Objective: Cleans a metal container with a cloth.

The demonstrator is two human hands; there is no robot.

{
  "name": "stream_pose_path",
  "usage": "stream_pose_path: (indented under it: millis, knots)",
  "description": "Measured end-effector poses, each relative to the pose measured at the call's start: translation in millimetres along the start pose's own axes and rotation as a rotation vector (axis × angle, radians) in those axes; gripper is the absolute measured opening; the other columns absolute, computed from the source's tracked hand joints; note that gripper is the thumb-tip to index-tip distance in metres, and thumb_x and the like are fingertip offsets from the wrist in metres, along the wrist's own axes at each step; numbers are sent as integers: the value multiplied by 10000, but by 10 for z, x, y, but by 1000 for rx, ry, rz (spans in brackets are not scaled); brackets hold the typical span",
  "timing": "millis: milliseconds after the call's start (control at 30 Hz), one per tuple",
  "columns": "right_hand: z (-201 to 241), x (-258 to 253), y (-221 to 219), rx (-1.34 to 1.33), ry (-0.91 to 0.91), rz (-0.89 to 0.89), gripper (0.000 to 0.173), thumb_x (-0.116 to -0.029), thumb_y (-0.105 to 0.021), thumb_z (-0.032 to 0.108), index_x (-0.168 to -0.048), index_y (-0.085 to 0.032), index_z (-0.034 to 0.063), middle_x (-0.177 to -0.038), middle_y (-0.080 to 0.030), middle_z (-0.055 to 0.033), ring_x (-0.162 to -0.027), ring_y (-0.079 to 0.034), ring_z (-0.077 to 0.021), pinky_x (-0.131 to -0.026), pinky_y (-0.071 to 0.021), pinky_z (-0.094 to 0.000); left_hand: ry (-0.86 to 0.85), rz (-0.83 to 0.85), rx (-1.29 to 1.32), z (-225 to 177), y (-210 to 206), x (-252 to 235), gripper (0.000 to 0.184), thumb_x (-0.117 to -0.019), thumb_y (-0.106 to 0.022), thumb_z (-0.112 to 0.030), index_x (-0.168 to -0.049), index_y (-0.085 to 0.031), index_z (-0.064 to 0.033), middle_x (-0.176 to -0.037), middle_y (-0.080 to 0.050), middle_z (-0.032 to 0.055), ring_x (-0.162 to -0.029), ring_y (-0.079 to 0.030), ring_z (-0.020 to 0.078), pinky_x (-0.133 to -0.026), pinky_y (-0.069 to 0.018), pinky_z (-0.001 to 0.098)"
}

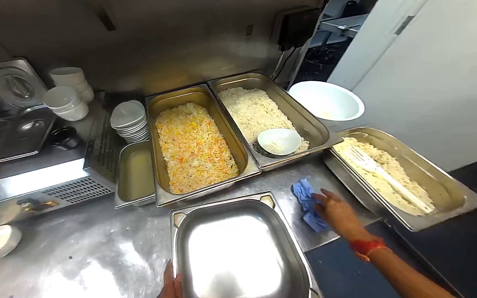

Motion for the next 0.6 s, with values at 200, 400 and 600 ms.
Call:
stream_pose_path:
  millis: [200,400,600]
  knots:
    - [643,671,19,-387,90,85,724,-1023,-525,465,-1513,-416,-56,-1385,-588,-278,-1233,-618,-400,-1052,-474,-575,-24,19,32,-338,-214,-2,490,-1094,-418,-187,-1502,-400,82,-1033,-711,303,-947,-711,467,-898,-537,605]
    - [473,765,-261,-448,-33,221,749,-987,-619,140,-1569,-218,-106,-1303,-600,-356,-1125,-654,-465,-984,-507,-589,71,1,186,-322,-111,-165,552,-1097,-430,-315,-1548,-373,-2,-1232,-672,259,-1047,-694,404,-946,-532,575]
    - [452,654,-310,-381,32,184,571,-987,-540,93,-1486,-378,-131,-1300,-604,-347,-1193,-631,-430,-1043,-479,-554,165,-428,663,245,1086,-1108,590,-1106,-430,-333,-1551,-278,24,-1490,-448,290,-1217,-621,397,-927,-576,540]
Point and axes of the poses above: each hand's wrist, its own x-axis away from the middle knuckle, its own y-axis out of the back of the hand, z = x × y, the point moved 7 cm from there along -x, towards the middle knuckle
